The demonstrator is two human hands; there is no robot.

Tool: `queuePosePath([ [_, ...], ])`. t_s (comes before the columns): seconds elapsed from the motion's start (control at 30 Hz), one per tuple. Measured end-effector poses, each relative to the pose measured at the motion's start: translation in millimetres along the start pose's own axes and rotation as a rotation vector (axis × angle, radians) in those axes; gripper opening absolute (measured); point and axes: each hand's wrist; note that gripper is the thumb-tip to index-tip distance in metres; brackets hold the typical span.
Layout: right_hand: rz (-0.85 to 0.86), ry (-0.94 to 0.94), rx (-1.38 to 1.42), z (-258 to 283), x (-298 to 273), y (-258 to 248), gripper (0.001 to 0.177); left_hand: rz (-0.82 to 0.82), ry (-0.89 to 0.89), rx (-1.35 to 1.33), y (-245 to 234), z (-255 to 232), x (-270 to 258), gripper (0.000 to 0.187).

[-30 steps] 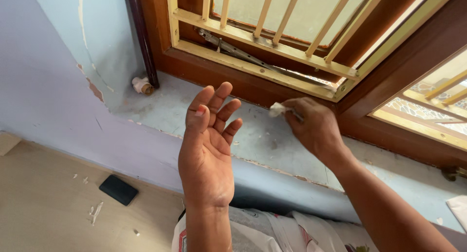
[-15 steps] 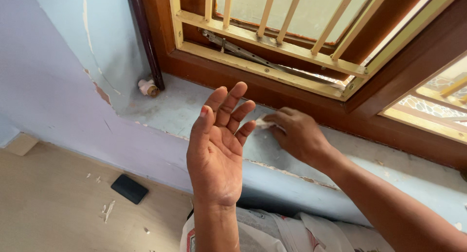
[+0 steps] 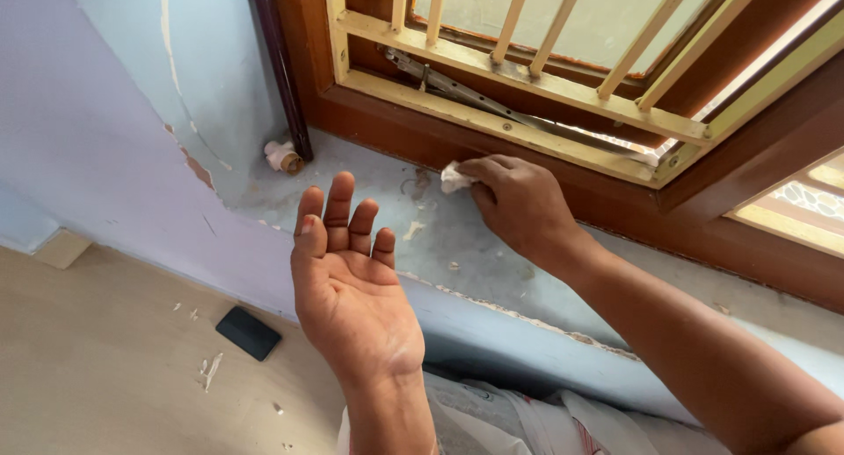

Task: The person cleans a window with metal grilles and the surrounding window sill using a white cloth. They wipe the grilles, the sill, and the wall area, then remove a brass handle and a metal latch to clean underneath them before placing them back.

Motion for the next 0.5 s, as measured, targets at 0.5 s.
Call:
queuePosePath([
  [0.5, 0.151, -0.085, 0.255, 28, 60, 44, 0.025, -0.118, 0.193, -0.143, -17, -19, 5, 0.038],
])
Point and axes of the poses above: each hand's wrist, its own x-axis towards the middle knuckle, its own y-axis out of the palm, z = x × y, and after that the axes turned 6 degrees about -z, right-handed
